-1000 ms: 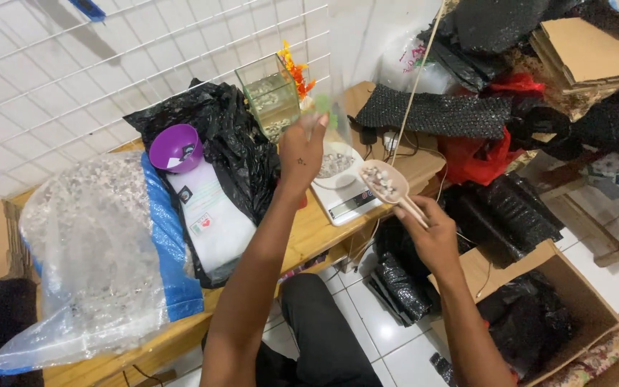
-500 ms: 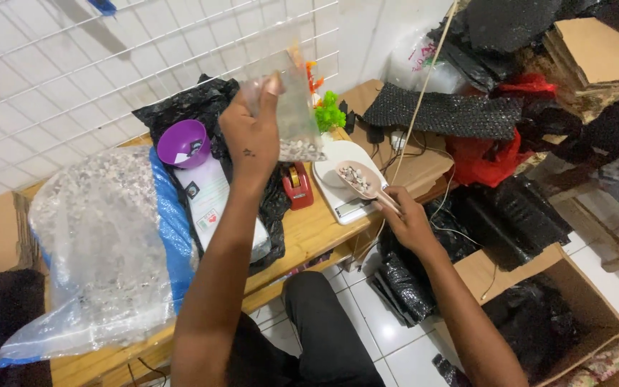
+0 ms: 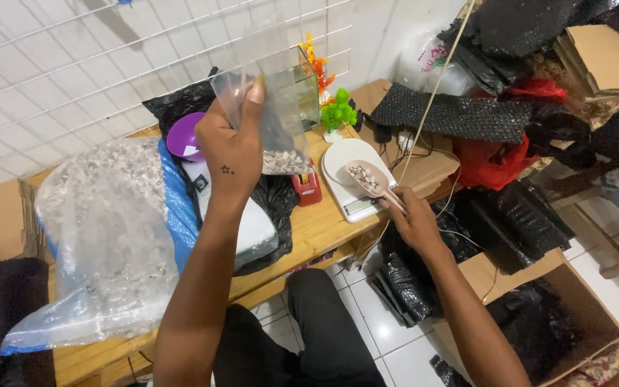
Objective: The person scoops small white pebbles from a large plastic bag using a pink scoop and pours them into a small plastic bag placed on a digital scale. The person repeatedly adds pebbles to the bag on the scale to reach a target weight.
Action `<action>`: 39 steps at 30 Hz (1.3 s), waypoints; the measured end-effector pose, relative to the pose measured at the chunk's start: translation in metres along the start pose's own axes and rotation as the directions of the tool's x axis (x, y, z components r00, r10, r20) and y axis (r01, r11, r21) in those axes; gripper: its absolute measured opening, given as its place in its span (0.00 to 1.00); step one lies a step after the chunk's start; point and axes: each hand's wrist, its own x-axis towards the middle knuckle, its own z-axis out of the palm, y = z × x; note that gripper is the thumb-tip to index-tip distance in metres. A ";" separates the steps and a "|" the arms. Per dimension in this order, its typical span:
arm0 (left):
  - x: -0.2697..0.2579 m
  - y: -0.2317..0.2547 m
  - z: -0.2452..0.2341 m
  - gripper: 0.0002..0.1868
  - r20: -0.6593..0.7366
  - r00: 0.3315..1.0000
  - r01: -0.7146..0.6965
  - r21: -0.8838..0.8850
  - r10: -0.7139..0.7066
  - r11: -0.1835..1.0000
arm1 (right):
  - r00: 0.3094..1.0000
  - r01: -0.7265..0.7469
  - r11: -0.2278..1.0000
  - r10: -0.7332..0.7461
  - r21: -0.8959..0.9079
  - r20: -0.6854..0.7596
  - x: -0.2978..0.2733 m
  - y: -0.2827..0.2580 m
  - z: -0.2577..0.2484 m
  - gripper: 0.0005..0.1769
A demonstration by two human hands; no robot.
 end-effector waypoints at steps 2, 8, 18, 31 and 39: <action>-0.002 0.003 -0.002 0.17 0.000 1.000 0.002 -0.004 -0.002 1.000 | 1.000 0.005 1.000 -0.005 -0.002 -0.001 0.000 0.001 0.002 0.11; -0.003 0.010 -0.006 0.16 0.031 0.999 -0.010 -0.017 0.011 1.000 | 0.999 0.043 0.999 -0.042 0.023 -0.015 -0.002 -0.009 0.002 0.10; -0.002 0.011 0.003 0.16 0.093 0.995 -0.029 -0.018 0.030 0.999 | 0.986 0.045 0.999 -0.049 -0.028 -0.157 -0.008 0.005 0.020 0.16; 0.002 0.000 0.087 0.20 0.219 0.947 0.233 0.029 -0.234 0.972 | 0.980 -0.001 0.999 0.012 0.053 -0.200 -0.015 0.000 -0.031 0.21; -0.004 -0.022 0.142 0.17 0.227 0.944 0.259 -0.066 -0.239 0.964 | 0.973 -0.034 0.996 0.052 0.083 -0.227 -0.025 0.008 -0.043 0.18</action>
